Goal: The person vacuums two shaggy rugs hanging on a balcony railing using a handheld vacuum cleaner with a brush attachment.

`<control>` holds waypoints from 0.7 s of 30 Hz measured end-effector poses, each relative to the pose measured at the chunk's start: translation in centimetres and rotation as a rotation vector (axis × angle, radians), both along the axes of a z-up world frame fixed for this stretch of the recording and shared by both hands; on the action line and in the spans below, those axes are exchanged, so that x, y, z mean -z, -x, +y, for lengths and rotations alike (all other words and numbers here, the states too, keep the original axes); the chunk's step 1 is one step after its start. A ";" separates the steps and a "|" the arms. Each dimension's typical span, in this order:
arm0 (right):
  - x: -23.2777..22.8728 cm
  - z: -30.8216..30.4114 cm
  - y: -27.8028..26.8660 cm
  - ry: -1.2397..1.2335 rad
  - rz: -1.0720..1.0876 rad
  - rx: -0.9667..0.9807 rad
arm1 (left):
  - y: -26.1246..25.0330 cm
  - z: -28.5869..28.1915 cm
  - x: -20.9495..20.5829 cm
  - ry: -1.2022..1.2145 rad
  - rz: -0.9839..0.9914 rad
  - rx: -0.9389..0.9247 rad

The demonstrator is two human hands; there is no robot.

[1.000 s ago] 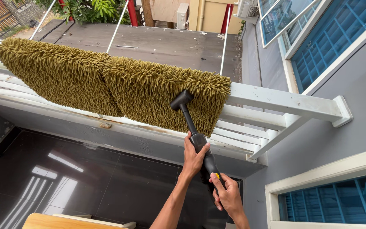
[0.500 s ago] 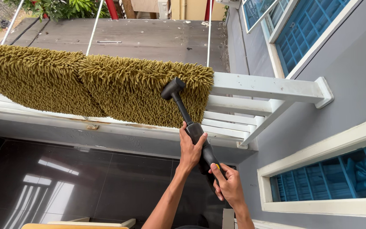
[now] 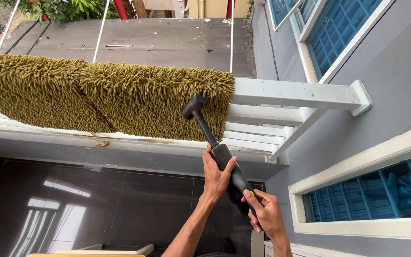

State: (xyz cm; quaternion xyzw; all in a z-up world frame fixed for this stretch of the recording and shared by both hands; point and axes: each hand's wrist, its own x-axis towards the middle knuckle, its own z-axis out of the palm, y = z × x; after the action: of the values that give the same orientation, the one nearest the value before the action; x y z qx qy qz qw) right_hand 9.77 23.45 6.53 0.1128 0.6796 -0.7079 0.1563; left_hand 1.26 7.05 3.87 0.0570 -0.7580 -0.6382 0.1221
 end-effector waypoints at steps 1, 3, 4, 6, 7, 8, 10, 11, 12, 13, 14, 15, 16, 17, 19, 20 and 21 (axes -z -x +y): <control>-0.2 0.1 0.2 0.024 0.020 0.004 | 0.2 0.1 -0.7 0.009 0.016 0.002; -0.2 0.1 0.3 0.048 0.030 0.021 | 0.8 0.3 -1.6 0.003 0.002 0.028; 0.0 0.0 0.3 0.049 0.021 0.034 | 1.2 0.4 -1.6 0.000 -0.003 0.042; 0.7 0.3 0.0 0.060 -0.014 0.055 | 1.0 0.9 -0.4 -0.038 -0.096 0.076; 1.2 0.4 -0.2 0.072 -0.032 0.063 | 0.9 1.2 0.4 -0.057 -0.140 0.091; 1.7 0.6 -0.4 0.083 -0.050 0.071 | 0.8 1.4 1.4 -0.012 -0.134 0.094; 2.5 0.9 -1.0 0.107 -0.096 0.095 | 0.4 2.0 3.4 0.077 -0.123 0.101; 2.8 1.2 -1.4 0.119 -0.123 0.107 | 0.2 2.1 4.1 0.077 -0.122 0.097; 3.0 1.4 -1.5 0.116 -0.126 0.099 | 0.0 2.2 4.4 0.076 -0.120 0.093; 3.0 1.6 -1.7 0.113 -0.130 0.093 | -0.3 2.5 4.2 0.075 -0.120 0.091; 3.0 1.9 -1.9 0.109 -0.134 0.087 | -0.9 2.7 3.6 0.067 -0.119 0.070; 2.7 2.2 -1.8 0.105 -0.115 0.073 | -1.3 2.9 2.6 0.061 -0.113 0.051; 2.3 2.6 -1.7 0.102 -0.096 0.058 | -1.7 3.0 1.2 0.056 -0.106 0.032; 1.9 3.0 -1.9 0.096 -0.086 0.041 | -2.3 3.2 -0.1 0.017 -0.128 0.027; 1.2 3.4 -1.8 0.096 -0.015 0.032 | -1.9 3.5 -2.4 -0.060 -0.167 0.014; 0.9 3.4 -1.5 0.097 0.023 0.027 | -1.3 3.5 -3.1 -0.007 -0.107 0.002; 0.8 3.4 -1.1 0.113 0.024 0.032 | -0.8 3.6 -3.3 0.043 -0.050 -0.011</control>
State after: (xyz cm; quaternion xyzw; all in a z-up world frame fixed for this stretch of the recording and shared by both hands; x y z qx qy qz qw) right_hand 10.89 26.88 5.74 0.1064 0.6383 -0.7489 0.1428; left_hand 2.09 10.70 7.17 0.0745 -0.7741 -0.6193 0.1078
